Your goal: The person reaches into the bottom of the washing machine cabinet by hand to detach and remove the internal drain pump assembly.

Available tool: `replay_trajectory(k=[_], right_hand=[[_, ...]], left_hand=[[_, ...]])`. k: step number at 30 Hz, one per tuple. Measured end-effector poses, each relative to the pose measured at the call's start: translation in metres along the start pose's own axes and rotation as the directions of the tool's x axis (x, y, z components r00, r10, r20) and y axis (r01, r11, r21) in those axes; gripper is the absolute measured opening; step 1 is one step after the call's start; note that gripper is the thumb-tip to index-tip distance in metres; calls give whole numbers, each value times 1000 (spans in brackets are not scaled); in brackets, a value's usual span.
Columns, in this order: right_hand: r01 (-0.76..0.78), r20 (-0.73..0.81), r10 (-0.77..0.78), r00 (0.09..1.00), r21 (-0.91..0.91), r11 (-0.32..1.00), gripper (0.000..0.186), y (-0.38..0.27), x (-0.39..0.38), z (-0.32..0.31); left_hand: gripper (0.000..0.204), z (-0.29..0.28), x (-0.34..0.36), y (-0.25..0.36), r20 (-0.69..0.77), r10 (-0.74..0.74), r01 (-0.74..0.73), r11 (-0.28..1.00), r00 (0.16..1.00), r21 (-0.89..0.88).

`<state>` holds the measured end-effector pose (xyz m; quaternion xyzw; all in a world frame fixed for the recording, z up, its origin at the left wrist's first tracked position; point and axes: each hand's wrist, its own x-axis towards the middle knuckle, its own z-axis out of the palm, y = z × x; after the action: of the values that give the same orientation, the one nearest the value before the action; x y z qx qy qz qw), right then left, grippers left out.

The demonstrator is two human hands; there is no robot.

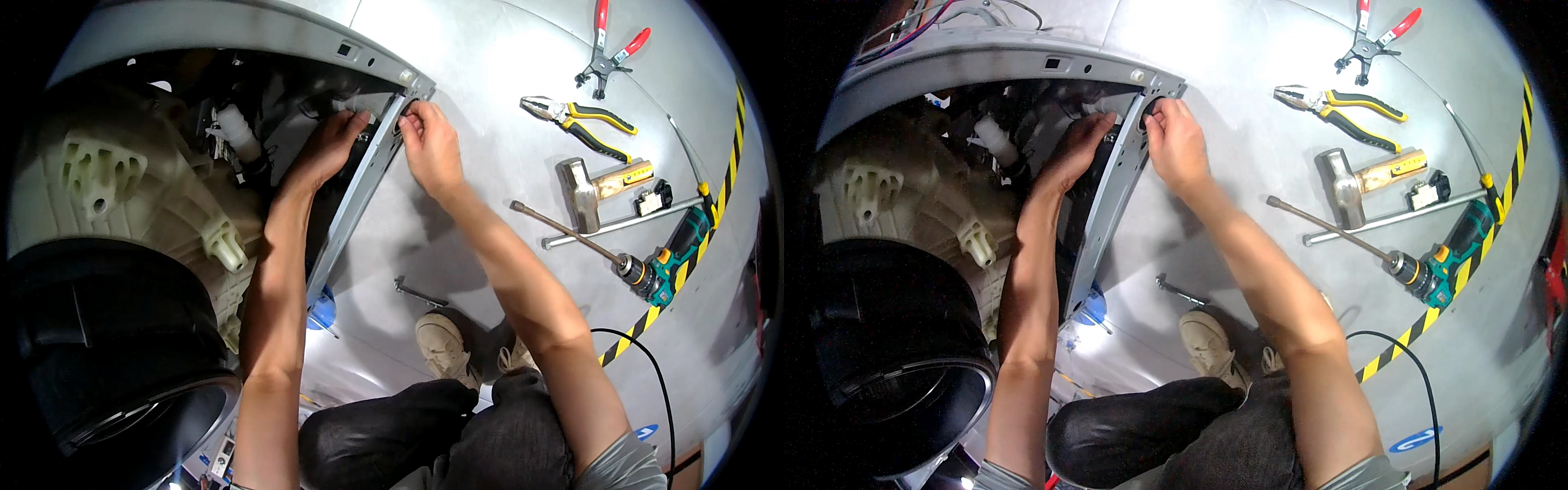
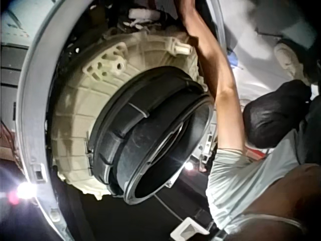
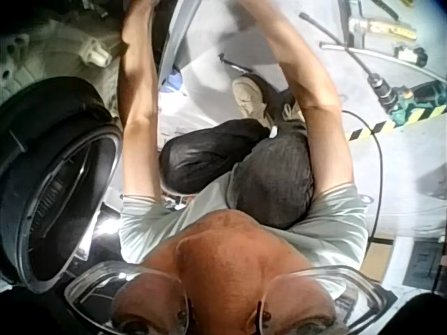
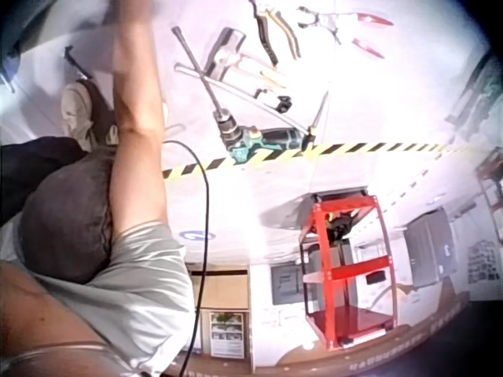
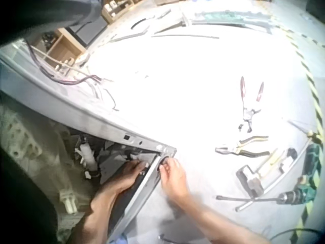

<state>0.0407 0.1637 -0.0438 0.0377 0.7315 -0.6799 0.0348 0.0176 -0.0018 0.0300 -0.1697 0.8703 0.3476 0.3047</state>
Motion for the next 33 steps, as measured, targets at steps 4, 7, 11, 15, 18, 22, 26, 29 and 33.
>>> replay_trajectory(k=[4, 7, 11, 15, 18, 22, 26, 29, 33], right_hand=[[50, 132, -44, 990, -42, 998, 13, 8, 11, -11], [79, 135, -70, 988, -60, 995, 14, 7, 8, -11], [84, 114, -77, 991, -59, 995, 14, 7, 7, -8], [103, 71, -97, 993, -82, 991, 14, 9, 5, -5], [109, 55, -105, 993, -71, 992, 13, 13, 5, -2], [112, 47, -108, 993, -86, 990, 12, 14, 2, 2], [59, 22, -58, 998, -62, 996, 13, 13, -2, 3], [36, 25, -35, 999, -59, 998, 13, 10, -4, 0], [-80, 96, 82, 992, -20, 997, 16, 3, -1, -4]], left_hand=[[55, 0, 0, 1, -9, 22, -22, 999, 1000, -34], [52, 1, 4, -8, -6, 45, -45, 997, 999, -62], [48, -3, 7, -12, 37, 108, -103, 988, 994, -112], [44, -4, 6, -4, 18, 107, -106, 994, 994, -19], [43, -6, 7, -7, 46, 122, -121, 992, 992, -27], [43, -11, 9, -10, 93, 96, -92, 995, 991, -47], [44, -10, 1, 1, 94, 108, -112, 993, 990, 37], [43, -9, 5, 2, 85, 71, -70, 997, 994, -9], [43, -5, 1, -7, -27, 114, -115, 992, 993, -42]])
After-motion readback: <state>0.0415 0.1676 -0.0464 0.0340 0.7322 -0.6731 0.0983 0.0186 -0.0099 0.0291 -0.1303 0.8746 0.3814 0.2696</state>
